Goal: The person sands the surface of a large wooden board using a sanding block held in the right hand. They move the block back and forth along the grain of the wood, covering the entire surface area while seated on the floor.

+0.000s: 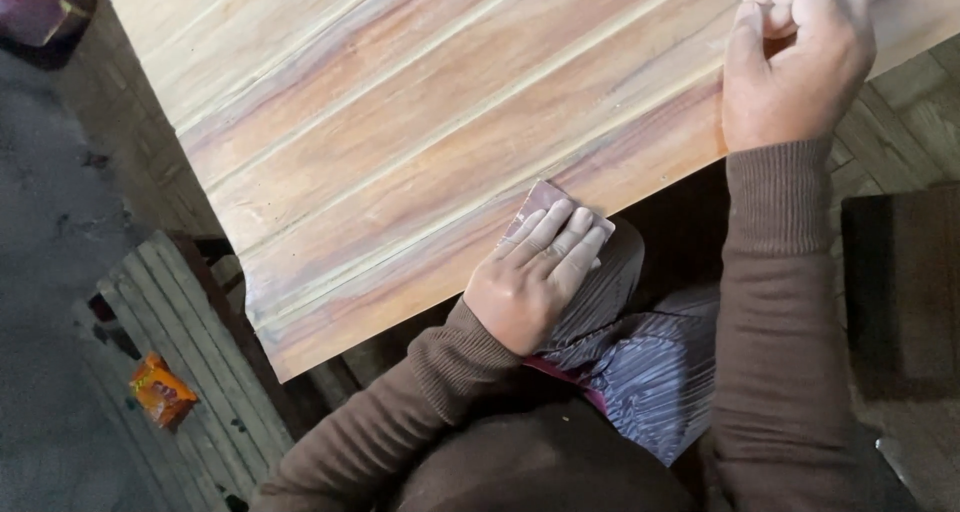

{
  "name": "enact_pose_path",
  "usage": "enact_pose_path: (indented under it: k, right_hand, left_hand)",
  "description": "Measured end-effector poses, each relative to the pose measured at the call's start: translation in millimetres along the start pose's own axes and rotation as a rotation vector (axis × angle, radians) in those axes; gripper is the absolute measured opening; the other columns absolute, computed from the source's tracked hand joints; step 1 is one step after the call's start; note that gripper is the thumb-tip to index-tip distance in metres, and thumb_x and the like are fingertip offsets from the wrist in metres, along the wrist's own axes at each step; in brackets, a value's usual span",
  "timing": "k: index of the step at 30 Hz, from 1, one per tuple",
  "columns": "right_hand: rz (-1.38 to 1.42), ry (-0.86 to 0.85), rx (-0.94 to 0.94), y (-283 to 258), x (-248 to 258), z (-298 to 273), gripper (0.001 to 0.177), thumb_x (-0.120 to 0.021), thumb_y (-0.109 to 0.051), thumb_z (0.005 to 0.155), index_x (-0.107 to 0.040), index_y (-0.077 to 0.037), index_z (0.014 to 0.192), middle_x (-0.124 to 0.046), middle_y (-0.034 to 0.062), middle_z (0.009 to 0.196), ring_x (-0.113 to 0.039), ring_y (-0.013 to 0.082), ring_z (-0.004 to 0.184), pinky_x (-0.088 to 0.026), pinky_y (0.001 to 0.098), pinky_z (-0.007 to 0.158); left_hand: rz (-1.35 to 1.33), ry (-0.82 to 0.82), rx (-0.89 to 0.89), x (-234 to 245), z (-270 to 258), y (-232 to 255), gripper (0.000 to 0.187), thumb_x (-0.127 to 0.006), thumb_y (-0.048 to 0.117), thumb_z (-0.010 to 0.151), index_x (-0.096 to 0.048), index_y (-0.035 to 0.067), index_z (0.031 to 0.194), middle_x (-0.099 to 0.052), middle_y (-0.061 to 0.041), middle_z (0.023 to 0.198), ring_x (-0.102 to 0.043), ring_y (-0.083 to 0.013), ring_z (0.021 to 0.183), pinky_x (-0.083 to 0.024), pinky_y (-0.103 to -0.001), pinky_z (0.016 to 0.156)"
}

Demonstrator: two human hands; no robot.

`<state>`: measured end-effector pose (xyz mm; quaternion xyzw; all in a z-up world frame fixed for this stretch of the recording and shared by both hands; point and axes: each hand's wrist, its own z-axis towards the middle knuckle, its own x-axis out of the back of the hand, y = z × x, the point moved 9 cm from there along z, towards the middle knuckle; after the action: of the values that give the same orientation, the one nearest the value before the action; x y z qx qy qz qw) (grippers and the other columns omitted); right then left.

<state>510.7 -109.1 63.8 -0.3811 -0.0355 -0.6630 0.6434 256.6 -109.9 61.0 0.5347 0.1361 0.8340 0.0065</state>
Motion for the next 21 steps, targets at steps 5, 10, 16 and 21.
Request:
enact_pose_path:
  k: [5, 10, 16, 21]
  right_hand:
    - [0.018, -0.011, 0.031, -1, 0, -2, 0.015, -0.07, 0.016, 0.092, -0.072, 0.002, 0.095, -0.064, 0.0114, 0.091, -0.063, 0.0278, 0.09, -0.052, 0.0381, 0.071]
    - [0.0, -0.025, 0.024, 4, -1, -5, 0.013, -0.073, 0.013, 0.094, -0.072, 0.0, 0.096, -0.06, 0.0097, 0.092, -0.061, 0.0264, 0.091, -0.051, 0.0373, 0.07]
    - [0.049, -0.11, 0.021, 8, -13, -10, 0.016, -0.074, 0.013, 0.098, -0.081, 0.006, 0.11, -0.068, 0.0148, 0.088, -0.064, 0.0217, 0.07, -0.056, 0.0323, 0.06]
    - [0.121, -0.164, -0.192, 44, -30, -24, 0.013, -0.079, 0.008, 0.115, -0.071, 0.0, 0.12, -0.065, 0.012, 0.101, -0.07, 0.0201, 0.082, -0.055, 0.0319, 0.069]
  left_hand:
    - [0.064, -0.124, 0.054, 25, -80, -26, 0.052, -0.07, 0.005, 0.103, -0.046, 0.006, 0.15, -0.054, -0.013, 0.151, -0.05, -0.0269, 0.143, -0.038, -0.042, 0.124]
    - [0.209, 0.073, 0.265, 93, -139, -52, 0.033, -0.079, -0.005, 0.089, -0.069, 0.0, 0.12, -0.074, -0.02, 0.116, -0.076, -0.0329, 0.109, -0.062, -0.037, 0.098]
    - [0.07, 0.111, 0.245, 58, -72, -41, 0.033, -0.046, 0.006, 0.107, -0.059, -0.01, 0.132, -0.063, -0.027, 0.135, -0.061, -0.0436, 0.129, -0.044, -0.049, 0.119]
    - [0.094, -0.015, 0.214, 14, -31, -32, 0.039, -0.049, -0.002, 0.105, -0.056, 0.002, 0.143, -0.06, -0.018, 0.146, -0.054, -0.0369, 0.14, -0.045, -0.051, 0.12]
